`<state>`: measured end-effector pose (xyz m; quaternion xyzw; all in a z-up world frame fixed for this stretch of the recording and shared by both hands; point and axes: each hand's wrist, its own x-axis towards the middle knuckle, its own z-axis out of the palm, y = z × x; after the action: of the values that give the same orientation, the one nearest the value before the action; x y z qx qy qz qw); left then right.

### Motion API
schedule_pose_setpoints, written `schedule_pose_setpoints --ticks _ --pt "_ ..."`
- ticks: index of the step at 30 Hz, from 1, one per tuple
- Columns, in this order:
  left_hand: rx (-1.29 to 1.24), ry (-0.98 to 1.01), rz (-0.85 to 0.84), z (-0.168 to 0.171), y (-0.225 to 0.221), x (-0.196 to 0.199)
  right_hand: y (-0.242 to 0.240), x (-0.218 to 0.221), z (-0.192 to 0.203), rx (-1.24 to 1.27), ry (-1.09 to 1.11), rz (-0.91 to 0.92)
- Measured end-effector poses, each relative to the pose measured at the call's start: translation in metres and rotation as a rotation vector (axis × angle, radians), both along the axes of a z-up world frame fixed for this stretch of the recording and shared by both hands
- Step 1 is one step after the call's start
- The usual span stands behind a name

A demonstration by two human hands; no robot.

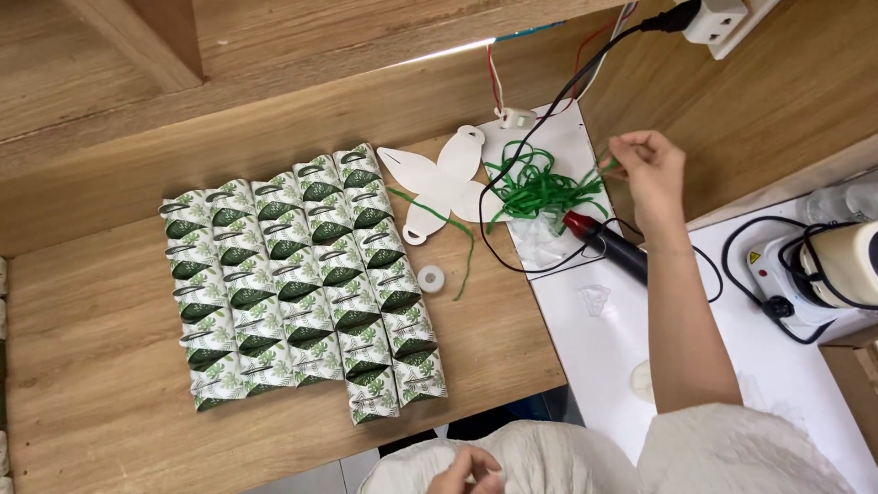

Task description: The person ties green ribbons around small patterned packages, then places the finished packages onto a shelf.

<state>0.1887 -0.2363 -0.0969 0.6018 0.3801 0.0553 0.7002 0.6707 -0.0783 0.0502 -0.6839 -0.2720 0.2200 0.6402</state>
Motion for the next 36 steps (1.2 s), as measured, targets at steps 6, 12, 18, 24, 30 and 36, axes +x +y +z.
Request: schedule_pose_setpoints --ticks 6,12,18,24,30,36 --pt "0.301 -0.051 0.104 0.144 0.092 0.032 -0.061 -0.115 0.060 0.009 0.023 0.196" --pt "1.081 -0.222 0.033 0.214 0.137 0.052 -0.106 -0.242 0.063 -0.274 0.211 0.658" --pt "0.758 -0.224 -0.136 0.163 0.133 -0.007 -0.137 -0.267 0.040 -0.255 0.658 0.567" --pt "0.755 -0.200 -0.067 0.147 0.139 -0.061 -0.151 -0.275 -0.002 0.257 1.228 0.443" --pt "0.728 -0.097 -0.195 0.125 0.139 -0.084 -0.143 -0.298 -0.024 0.274 1.061 0.172" --pt "0.579 -0.191 -0.135 0.105 0.167 -0.098 -0.158 -0.312 -0.025 0.290 0.818 0.154"
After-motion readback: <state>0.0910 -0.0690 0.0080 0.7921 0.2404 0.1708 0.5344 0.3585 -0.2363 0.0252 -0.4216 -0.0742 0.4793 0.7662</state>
